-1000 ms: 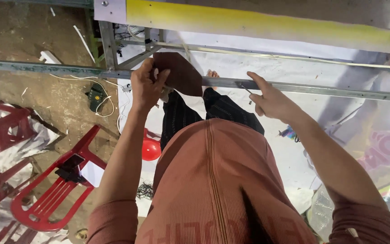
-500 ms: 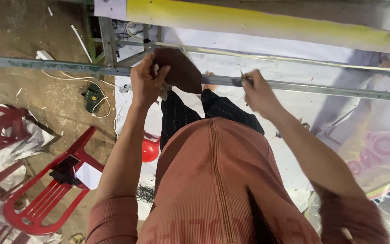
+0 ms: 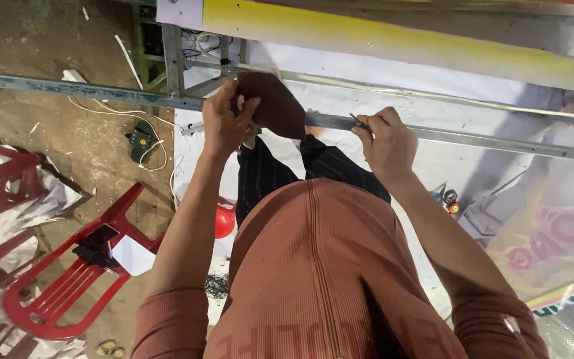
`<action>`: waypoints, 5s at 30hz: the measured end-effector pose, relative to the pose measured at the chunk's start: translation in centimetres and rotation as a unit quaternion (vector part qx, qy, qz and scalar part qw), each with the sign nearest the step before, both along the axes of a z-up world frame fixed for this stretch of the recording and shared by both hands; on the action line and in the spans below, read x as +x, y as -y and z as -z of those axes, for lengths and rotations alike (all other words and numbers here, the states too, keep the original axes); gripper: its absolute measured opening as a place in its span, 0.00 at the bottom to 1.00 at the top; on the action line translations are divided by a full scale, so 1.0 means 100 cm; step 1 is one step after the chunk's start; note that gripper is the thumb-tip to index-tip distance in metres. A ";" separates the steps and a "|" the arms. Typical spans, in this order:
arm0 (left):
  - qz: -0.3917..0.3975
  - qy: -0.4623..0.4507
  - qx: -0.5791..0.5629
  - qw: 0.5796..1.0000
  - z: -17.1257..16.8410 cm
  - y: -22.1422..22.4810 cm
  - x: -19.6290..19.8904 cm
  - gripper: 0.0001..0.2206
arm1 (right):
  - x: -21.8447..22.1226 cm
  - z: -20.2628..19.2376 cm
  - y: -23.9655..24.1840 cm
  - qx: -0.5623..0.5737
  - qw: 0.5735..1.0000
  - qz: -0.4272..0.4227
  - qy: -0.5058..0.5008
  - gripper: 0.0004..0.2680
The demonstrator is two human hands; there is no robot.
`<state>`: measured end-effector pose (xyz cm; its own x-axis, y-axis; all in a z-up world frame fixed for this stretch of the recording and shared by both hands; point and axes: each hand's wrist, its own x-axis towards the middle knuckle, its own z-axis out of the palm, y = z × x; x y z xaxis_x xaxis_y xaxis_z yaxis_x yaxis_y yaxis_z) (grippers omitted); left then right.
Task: Sanding the edges of a metal frame to smooth them.
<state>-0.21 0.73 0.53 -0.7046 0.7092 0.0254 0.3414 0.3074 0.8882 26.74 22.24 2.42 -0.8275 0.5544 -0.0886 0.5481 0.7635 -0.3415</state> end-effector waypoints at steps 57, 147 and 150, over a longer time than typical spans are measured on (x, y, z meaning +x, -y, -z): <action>0.069 0.272 0.017 0.960 -0.030 0.138 -0.172 0.06 | -0.150 -0.054 0.227 -0.499 0.753 0.358 -0.235 0.12; 0.248 -0.375 -0.134 0.883 -0.016 0.120 -0.180 0.19 | -0.112 0.054 0.181 0.175 0.975 0.135 -0.019 0.17; 0.219 -0.358 -0.109 0.901 -0.009 0.126 -0.173 0.17 | -0.030 0.049 0.117 0.150 0.948 0.280 -0.024 0.17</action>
<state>-17.55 -11.89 1.39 -0.2147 0.9582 0.1889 0.9338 0.1447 0.3272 23.72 10.54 -2.46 -0.3945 0.9026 0.1723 0.8857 0.4234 -0.1902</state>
